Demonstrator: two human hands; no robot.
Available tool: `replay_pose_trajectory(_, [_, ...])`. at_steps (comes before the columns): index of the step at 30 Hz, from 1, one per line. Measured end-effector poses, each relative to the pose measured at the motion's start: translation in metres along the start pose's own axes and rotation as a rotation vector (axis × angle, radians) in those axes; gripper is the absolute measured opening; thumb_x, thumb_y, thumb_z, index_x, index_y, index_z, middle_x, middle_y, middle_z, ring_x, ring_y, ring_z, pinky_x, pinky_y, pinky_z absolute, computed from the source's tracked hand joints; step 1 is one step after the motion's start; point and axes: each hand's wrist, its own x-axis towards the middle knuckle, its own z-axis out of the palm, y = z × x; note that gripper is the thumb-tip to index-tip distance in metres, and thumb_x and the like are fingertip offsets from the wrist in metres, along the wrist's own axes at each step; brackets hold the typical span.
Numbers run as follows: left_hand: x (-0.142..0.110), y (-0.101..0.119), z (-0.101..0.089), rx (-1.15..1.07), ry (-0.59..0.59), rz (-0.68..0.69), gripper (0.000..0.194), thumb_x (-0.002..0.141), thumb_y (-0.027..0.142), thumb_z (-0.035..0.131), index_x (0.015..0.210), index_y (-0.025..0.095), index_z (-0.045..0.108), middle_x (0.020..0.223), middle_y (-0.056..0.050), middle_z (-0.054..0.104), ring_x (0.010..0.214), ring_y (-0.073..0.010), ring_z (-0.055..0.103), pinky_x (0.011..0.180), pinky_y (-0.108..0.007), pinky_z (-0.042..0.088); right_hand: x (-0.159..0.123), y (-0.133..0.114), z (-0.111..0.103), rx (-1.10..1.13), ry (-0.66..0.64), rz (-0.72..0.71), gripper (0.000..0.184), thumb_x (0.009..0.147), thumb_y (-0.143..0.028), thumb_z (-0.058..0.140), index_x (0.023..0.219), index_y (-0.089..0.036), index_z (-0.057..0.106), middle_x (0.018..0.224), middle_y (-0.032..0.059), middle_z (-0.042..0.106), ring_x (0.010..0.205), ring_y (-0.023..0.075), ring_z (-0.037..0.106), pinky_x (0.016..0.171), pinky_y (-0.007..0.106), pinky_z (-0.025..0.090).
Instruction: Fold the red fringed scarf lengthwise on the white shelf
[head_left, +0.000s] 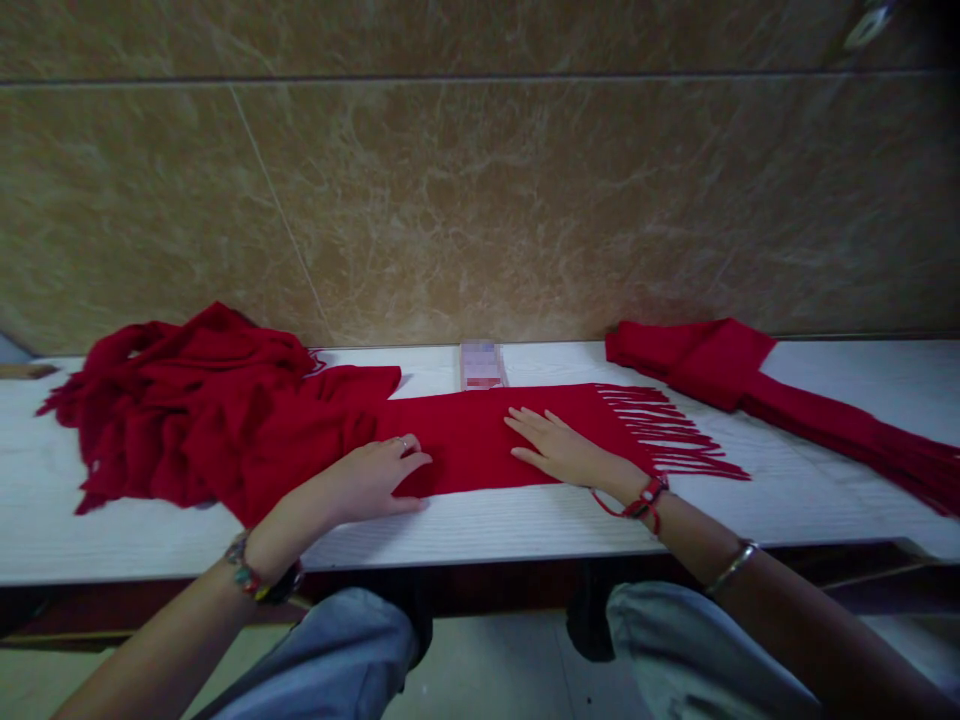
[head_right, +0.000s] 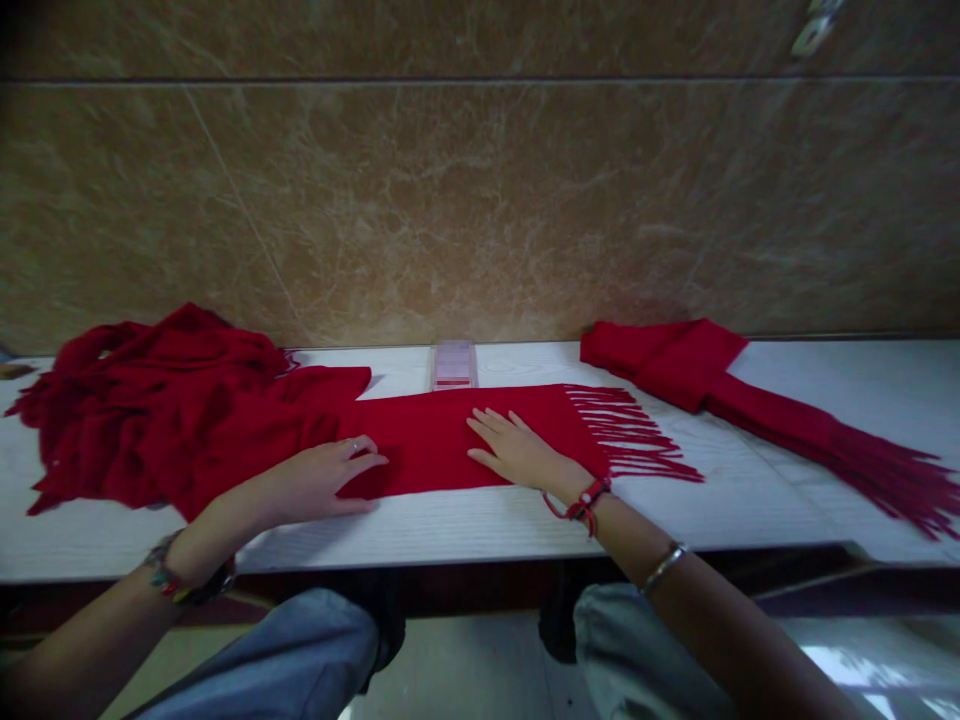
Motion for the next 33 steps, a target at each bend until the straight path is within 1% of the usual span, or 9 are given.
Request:
replay_pose_trajectory(3, [-0.002, 0.008, -0.004, 0.086, -0.020, 0.016, 0.035, 0.079, 0.021, 0.050, 0.114, 0.020, 0.055, 0.110, -0.010, 0.057, 0.096, -0.0225, 0.058, 0.082, -0.031, 0.046, -0.002, -0.008, -0.008, 0.023, 0.053, -0.056, 0.048, 0.089, -0.041, 0.037, 0.132, -0.018, 0.039, 0.137, 0.0103, 0.038, 0.128, 0.0232, 0.029, 0.104, 0.045, 0.024])
replay_pose_trajectory(5, [-0.001, 0.011, -0.006, 0.134, -0.030, 0.018, 0.038, 0.077, 0.007, 0.043, 0.111, 0.019, 0.056, 0.106, -0.010, 0.059, 0.095, -0.0222, 0.058, 0.080, -0.031, 0.047, -0.005, -0.018, -0.015, 0.062, 0.087, -0.126, 0.045, 0.087, -0.038, 0.044, 0.127, -0.018, 0.045, 0.132, 0.0103, 0.044, 0.122, 0.0218, 0.037, 0.102, 0.039, 0.030])
replay_pose_trajectory(7, [0.001, 0.012, -0.008, 0.163, -0.036, 0.007, 0.043, 0.075, 0.001, 0.039, 0.110, 0.018, 0.056, 0.103, -0.010, 0.061, 0.091, -0.0214, 0.060, 0.077, -0.030, 0.047, -0.007, -0.028, -0.021, 0.089, 0.100, -0.199, 0.042, 0.084, -0.036, 0.051, 0.121, -0.017, 0.051, 0.123, 0.0106, 0.050, 0.112, 0.0206, 0.046, 0.096, 0.035, 0.037])
replay_pose_trajectory(10, [0.004, 0.010, -0.013, 0.157, -0.037, -0.015, 0.038, 0.077, 0.005, 0.038, 0.108, 0.018, 0.056, 0.096, -0.008, 0.063, 0.082, -0.0198, 0.061, 0.071, -0.029, 0.047, -0.008, -0.040, -0.023, 0.055, 0.098, -0.265, 0.035, 0.081, -0.030, 0.055, 0.113, -0.016, 0.056, 0.108, 0.0104, 0.056, 0.099, 0.0201, 0.051, 0.087, 0.033, 0.043])
replay_pose_trajectory(15, [0.005, 0.001, -0.020, 0.068, -0.014, 0.015, 0.025, 0.081, 0.014, 0.039, 0.094, 0.019, 0.059, 0.083, -0.004, 0.065, 0.073, -0.0158, 0.060, 0.068, -0.025, 0.045, -0.007, -0.048, -0.019, -0.058, 0.114, -0.273, 0.026, 0.080, -0.010, 0.048, 0.103, -0.014, 0.058, 0.092, 0.0085, 0.058, 0.088, 0.0196, 0.053, 0.081, 0.032, 0.043])
replay_pose_trajectory(19, [0.006, -0.004, -0.022, 0.043, -0.012, 0.007, 0.023, 0.080, 0.014, 0.039, 0.088, 0.019, 0.060, 0.079, -0.003, 0.064, 0.071, -0.0139, 0.059, 0.067, -0.022, 0.043, -0.009, -0.046, -0.015, -0.051, 0.163, -0.277, 0.028, 0.081, -0.018, 0.051, 0.109, -0.014, 0.054, 0.099, 0.0102, 0.058, 0.092, 0.0206, 0.053, 0.082, 0.034, 0.044])
replay_pose_trajectory(21, [0.006, -0.004, -0.023, 0.046, -0.014, 0.001, 0.024, 0.080, 0.013, 0.039, 0.089, 0.018, 0.060, 0.080, -0.003, 0.065, 0.072, -0.0142, 0.059, 0.069, -0.023, 0.044, -0.010, -0.044, -0.012, -0.056, 0.196, -0.266, 0.031, 0.082, -0.021, 0.051, 0.112, -0.015, 0.052, 0.099, 0.0102, 0.058, 0.093, 0.0207, 0.054, 0.082, 0.035, 0.044])
replay_pose_trajectory(27, [0.005, 0.003, -0.028, 0.064, -0.052, -0.039, 0.025, 0.081, 0.010, 0.039, 0.093, 0.017, 0.060, 0.087, -0.005, 0.066, 0.077, -0.0150, 0.061, 0.071, -0.024, 0.045, -0.010, -0.031, 0.000, -0.002, 0.294, -0.181, 0.031, 0.081, -0.010, 0.050, 0.111, -0.016, 0.054, 0.097, 0.0082, 0.064, 0.089, 0.0181, 0.059, 0.079, 0.031, 0.047])
replay_pose_trajectory(33, [0.013, 0.021, -0.015, 0.176, 0.035, -0.040, 0.021, 0.081, 0.025, 0.050, 0.100, 0.017, 0.057, 0.100, -0.008, 0.062, 0.084, -0.0197, 0.061, 0.065, -0.026, 0.048, -0.006, -0.022, 0.008, 0.063, 0.314, -0.145, 0.021, 0.082, -0.012, 0.052, 0.100, -0.015, 0.061, 0.094, 0.0074, 0.067, 0.085, 0.0176, 0.062, 0.076, 0.028, 0.048])
